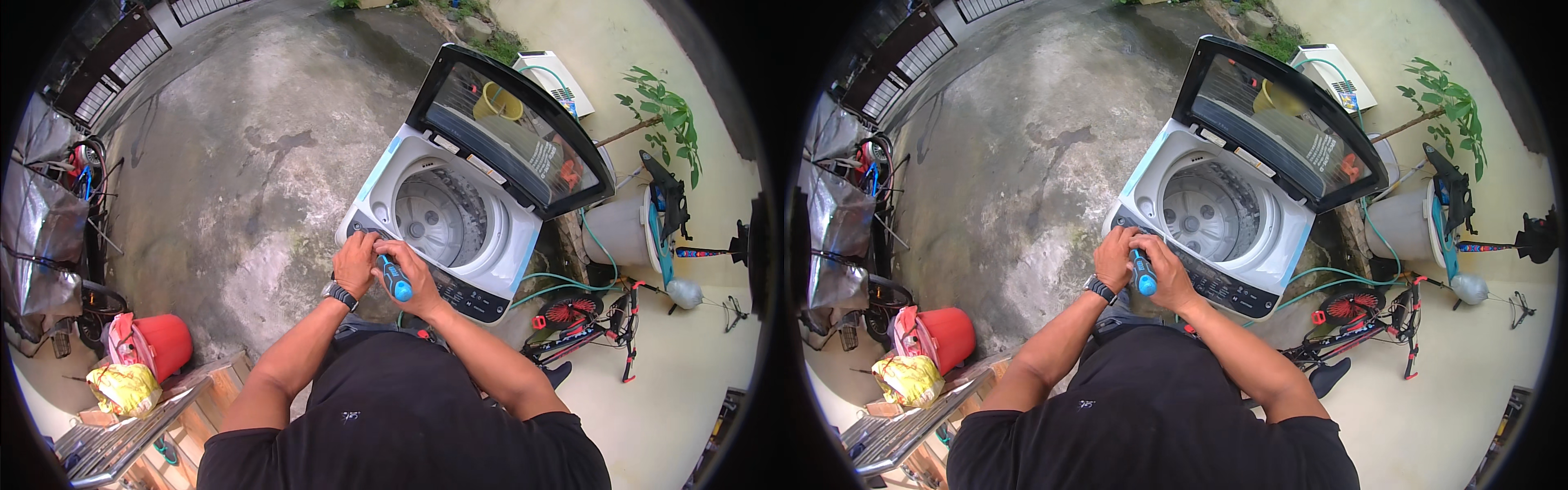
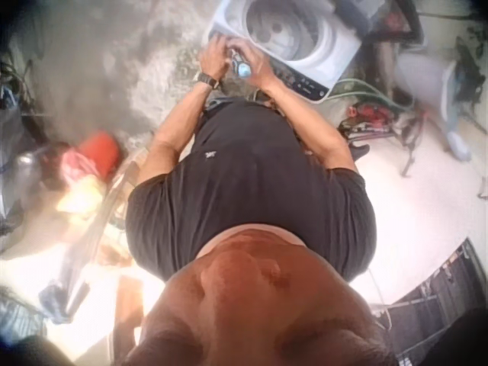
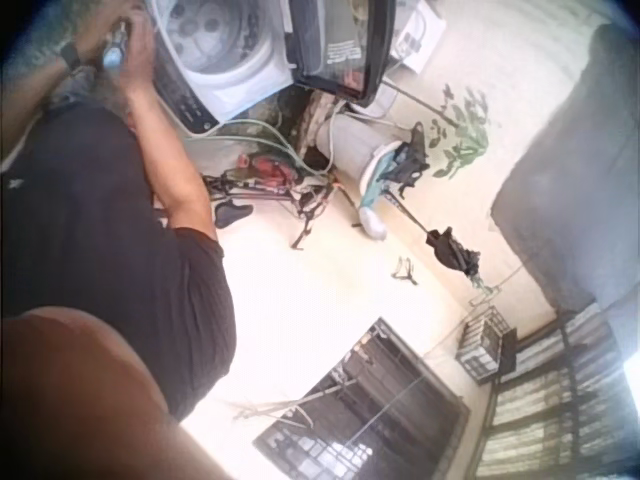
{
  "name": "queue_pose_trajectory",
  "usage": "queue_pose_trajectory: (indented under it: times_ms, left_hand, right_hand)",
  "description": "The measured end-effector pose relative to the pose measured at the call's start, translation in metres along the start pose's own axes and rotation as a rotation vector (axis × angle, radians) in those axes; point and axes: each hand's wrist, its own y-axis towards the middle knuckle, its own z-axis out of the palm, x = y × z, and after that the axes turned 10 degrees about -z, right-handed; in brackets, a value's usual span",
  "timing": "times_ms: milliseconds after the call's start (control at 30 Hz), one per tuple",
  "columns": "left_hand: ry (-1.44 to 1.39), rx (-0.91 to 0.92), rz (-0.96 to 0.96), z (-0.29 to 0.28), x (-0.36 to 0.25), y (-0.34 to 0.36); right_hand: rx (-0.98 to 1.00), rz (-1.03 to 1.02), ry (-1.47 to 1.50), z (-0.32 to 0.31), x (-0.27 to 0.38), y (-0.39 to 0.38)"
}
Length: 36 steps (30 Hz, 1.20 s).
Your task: The person unscrews and removes a panel from a washing machine using a screwdriver, then handles internal components and reconnects a hose.
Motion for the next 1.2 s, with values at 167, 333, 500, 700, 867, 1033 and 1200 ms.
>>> queue_pose_trajectory:
  times_ms: [167, 333, 500, 700, 867, 1033, 1200]
  left_hand:
    - [0.043, 0.077, -0.016, -0.007, 0.051, 0.011]
    - [0.032, 0.173, 0.018, -0.017, 0.062, 0.026]
    - [0.022, 0.201, 0.003, -0.014, 0.064, 0.031]
    - [-0.019, 0.226, 0.01, -0.012, 0.064, 0.027]
    - [-0.017, 0.243, -0.012, -0.006, 0.064, 0.029]
    - [-0.025, 0.266, 0.001, -0.008, 0.064, 0.032]
    - [0.0, 0.305, 0.024, -0.011, 0.067, 0.04]
  right_hand:
    - [0.238, -0.055, -0.056, 0.029, 0.017, 0.019]
    - [0.239, 0.006, -0.08, 0.043, 0.012, 0.023]
    - [0.296, -0.003, -0.106, 0.044, 0.01, 0.028]
    - [0.265, 0.067, -0.055, 0.042, 0.006, 0.019]
    - [0.244, 0.059, -0.083, 0.043, 0.004, 0.019]
    - [0.172, 0.07, -0.051, 0.044, -0.003, 0.021]
    - [0.114, 0.124, -0.079, 0.049, 0.003, 0.029]
